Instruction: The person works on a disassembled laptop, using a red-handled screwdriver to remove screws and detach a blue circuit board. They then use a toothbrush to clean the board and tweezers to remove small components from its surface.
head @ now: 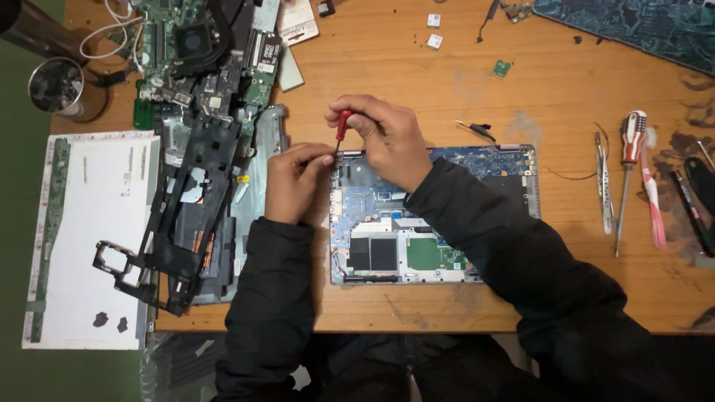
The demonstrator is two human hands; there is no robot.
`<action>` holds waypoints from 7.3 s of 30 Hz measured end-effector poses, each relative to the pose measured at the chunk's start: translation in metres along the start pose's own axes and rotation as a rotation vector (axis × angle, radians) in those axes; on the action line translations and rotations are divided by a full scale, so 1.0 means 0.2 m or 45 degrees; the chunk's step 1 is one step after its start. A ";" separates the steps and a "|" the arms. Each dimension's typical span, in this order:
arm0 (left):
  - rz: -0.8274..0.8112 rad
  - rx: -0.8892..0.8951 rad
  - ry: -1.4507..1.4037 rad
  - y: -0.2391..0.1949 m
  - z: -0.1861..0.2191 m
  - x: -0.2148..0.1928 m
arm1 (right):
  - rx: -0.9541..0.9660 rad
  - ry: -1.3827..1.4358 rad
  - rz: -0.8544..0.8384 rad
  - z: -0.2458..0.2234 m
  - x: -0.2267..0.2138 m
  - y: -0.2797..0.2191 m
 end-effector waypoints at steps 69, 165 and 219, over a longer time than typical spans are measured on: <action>0.686 -0.040 0.046 -0.33 0.27 -0.53 | -0.187 0.097 0.043 -0.18 -0.15 -0.01; 0.236 -0.023 0.619 -0.73 0.39 0.02 | 0.368 -1.231 0.431 -0.18 -1.05 -1.21; -0.657 0.545 0.534 -0.08 0.35 0.23 | 0.148 -1.462 -0.347 -0.28 -0.94 -0.61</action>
Point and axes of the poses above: each hand's wrist, its own y-axis towards the middle knuckle, its own x-axis out of the palm, z = x × y, the point moved 3 cm from there along y, towards the middle knuckle, and after that the axes turned 4 degrees about -z, right-handed, at the moved point
